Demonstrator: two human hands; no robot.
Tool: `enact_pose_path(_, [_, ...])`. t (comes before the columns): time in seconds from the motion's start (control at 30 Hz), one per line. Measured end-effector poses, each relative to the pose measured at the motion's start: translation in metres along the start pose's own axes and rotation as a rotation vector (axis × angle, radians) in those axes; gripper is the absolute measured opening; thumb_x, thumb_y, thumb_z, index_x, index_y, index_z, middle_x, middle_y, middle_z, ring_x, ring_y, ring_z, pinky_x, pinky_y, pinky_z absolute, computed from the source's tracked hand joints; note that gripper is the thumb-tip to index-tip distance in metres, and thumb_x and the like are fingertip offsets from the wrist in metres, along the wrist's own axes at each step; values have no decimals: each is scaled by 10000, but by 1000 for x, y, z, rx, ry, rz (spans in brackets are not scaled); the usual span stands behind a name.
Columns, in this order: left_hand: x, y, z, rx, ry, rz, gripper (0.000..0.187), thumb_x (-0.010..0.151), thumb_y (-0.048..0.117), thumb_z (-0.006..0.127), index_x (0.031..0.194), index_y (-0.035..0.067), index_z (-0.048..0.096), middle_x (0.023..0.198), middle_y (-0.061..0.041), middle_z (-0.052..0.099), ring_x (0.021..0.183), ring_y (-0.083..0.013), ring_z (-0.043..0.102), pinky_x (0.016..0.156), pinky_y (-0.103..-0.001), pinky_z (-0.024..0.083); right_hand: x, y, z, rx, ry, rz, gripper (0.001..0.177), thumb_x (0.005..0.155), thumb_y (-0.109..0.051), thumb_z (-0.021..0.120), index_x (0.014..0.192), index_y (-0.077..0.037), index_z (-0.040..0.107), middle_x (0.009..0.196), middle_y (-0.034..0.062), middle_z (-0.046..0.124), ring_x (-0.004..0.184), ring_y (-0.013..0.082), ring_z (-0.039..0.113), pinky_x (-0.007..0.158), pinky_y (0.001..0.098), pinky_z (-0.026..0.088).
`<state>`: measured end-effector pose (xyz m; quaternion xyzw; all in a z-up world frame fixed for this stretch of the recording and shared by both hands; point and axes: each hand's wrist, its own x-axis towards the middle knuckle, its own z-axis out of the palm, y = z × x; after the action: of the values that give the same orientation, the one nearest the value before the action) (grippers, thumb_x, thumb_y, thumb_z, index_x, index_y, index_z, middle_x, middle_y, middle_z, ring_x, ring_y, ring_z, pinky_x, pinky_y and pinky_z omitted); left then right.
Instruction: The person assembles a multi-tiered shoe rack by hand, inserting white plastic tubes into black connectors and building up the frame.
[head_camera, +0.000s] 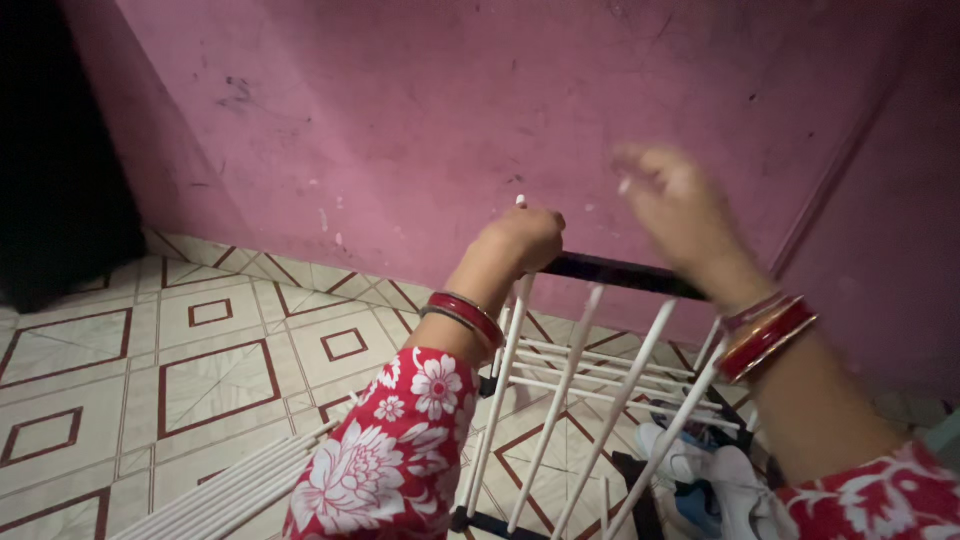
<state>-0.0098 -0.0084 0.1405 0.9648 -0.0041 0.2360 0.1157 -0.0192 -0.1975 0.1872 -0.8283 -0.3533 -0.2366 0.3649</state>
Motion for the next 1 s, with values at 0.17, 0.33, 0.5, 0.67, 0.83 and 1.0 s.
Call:
enact_pose_path(0.17, [-1,2,-2,22,-51,-39,456,913,262,603,1308,34,589,1297,-209,616,1140,-399,601,957,-506,475,20,-25,-28,-23,163,-274,519,1019,-247,550,1491,-41,483,1648,134,340,1572,303,140,1252,475,164])
enact_pose_path(0.33, [5,-1,1,28,-70,-46,458,927,282,585,1318,42,579,1321,-204,598,1178,-395,569,982,-520,447,60,32,43,-702,261,-263,656,1047,-331,478,1555,73,381,1658,218,264,1513,396,72,1178,642,101])
enact_pose_path(0.5, [2,-4,-1,34,-83,-51,461,941,301,566,1328,50,570,1346,-199,579,1217,-392,537,1007,-533,419,45,85,90,-627,-256,4,589,1034,-423,262,1546,-153,376,1712,88,45,1574,294,-97,1230,610,-74])
enact_pose_path(0.67, [2,-4,-1,30,-97,-62,464,955,320,547,1338,59,560,1370,-194,561,1256,-388,505,1032,-546,391,53,86,88,-588,-240,130,623,1036,-464,286,1541,-110,375,1713,142,21,1567,339,-167,1196,655,-99])
enact_pose_path(0.83, [8,-8,5,21,-105,-59,468,969,339,528,1348,67,550,1395,-189,542,1294,-385,474,1057,-560,362,73,69,76,-496,-154,117,681,1043,-512,263,1566,-76,297,1702,153,41,1558,356,-156,1184,664,-91])
enact_pose_path(1.0, [12,-7,7,47,-126,-43,471,983,358,510,1359,75,541,1419,-184,524,1333,-381,442,1082,-573,334,85,69,59,-406,-28,-62,697,1082,-492,256,1568,8,254,1701,176,24,1556,370,-168,1174,661,-130])
